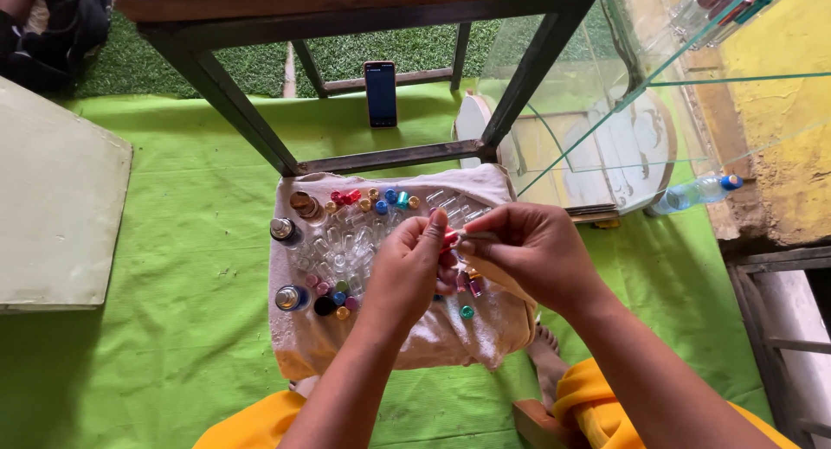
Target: The person sits on the floor and assembles small glass vials by inserting colored metal caps into them. They pick up a vial and a cap, press the cap onto the vial, and place the assembled unit on a white cloth. This process is repeated for several vials of different colors.
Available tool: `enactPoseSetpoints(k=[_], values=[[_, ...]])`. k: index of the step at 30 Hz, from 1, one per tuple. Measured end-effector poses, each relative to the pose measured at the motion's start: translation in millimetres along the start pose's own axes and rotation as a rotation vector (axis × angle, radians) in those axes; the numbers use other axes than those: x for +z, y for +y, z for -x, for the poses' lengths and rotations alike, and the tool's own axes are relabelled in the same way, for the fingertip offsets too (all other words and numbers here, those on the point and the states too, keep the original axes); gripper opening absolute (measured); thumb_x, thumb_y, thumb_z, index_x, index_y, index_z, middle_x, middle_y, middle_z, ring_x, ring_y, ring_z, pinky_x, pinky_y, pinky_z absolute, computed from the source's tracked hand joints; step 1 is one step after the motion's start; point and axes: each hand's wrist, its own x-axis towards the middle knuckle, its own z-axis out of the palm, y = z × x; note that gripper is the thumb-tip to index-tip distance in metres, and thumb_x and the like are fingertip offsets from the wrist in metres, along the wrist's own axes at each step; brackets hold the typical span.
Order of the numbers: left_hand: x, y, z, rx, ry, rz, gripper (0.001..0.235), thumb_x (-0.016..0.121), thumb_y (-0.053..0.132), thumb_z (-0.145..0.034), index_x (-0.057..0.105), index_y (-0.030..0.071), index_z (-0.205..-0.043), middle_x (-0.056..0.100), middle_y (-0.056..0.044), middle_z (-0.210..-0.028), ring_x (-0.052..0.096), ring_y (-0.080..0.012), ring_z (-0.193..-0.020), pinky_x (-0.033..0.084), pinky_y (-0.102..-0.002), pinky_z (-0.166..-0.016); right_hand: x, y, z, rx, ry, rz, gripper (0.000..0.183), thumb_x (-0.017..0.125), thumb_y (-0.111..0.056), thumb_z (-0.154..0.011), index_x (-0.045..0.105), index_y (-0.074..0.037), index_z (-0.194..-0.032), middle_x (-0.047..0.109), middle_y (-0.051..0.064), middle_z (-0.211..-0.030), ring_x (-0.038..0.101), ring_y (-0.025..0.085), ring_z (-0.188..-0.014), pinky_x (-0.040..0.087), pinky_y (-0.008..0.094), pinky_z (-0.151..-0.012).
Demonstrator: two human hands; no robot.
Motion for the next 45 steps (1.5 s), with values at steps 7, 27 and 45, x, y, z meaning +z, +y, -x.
enactPoseSetpoints(k=[7, 27, 45], values=[[4, -1, 1, -0.073, -0.048, -0.055, 0.034, 0.061, 0.027, -0.101, 0.069, -0.005, -0.107, 0.061, -0.016, -0.064, 0.062, -0.0198, -0.048, 0.062, -0.034, -0.044, 1, -6, 2, 0.01, 0.063, 0.026, 0.023, 0.083, 0.01, -0.072, 0.082, 0.001, -0.093, 0.081, 0.015, -0.081, 0.072, 0.013, -0.076, 0.062, 0.03, -0.075], [2, -3, -3, -0.052, -0.083, 0.023, 0.032, 0.052, 0.02, -0.107, 0.064, -0.006, -0.12, 0.063, -0.012, -0.077, 0.067, -0.0183, -0.064, 0.065, -0.036, -0.061, -4, 0, -1, -0.021, 0.059, 0.053, 0.021, 0.083, 0.012, -0.072, 0.082, 0.003, -0.092, 0.082, 0.019, -0.085, 0.075, 0.017, -0.079, 0.062, 0.034, -0.077], [3, 17, 12, -0.113, 0.048, -0.255, 0.039, 0.079, 0.021, -0.088, 0.068, -0.006, -0.113, 0.072, -0.018, -0.09, 0.07, -0.0204, -0.075, 0.066, -0.036, -0.067, -29, -16, -1, -0.233, 0.112, 0.445, 0.032, 0.075, 0.003, -0.08, 0.081, -0.012, -0.107, 0.079, 0.008, -0.086, 0.07, 0.013, -0.078, 0.057, 0.032, -0.072]])
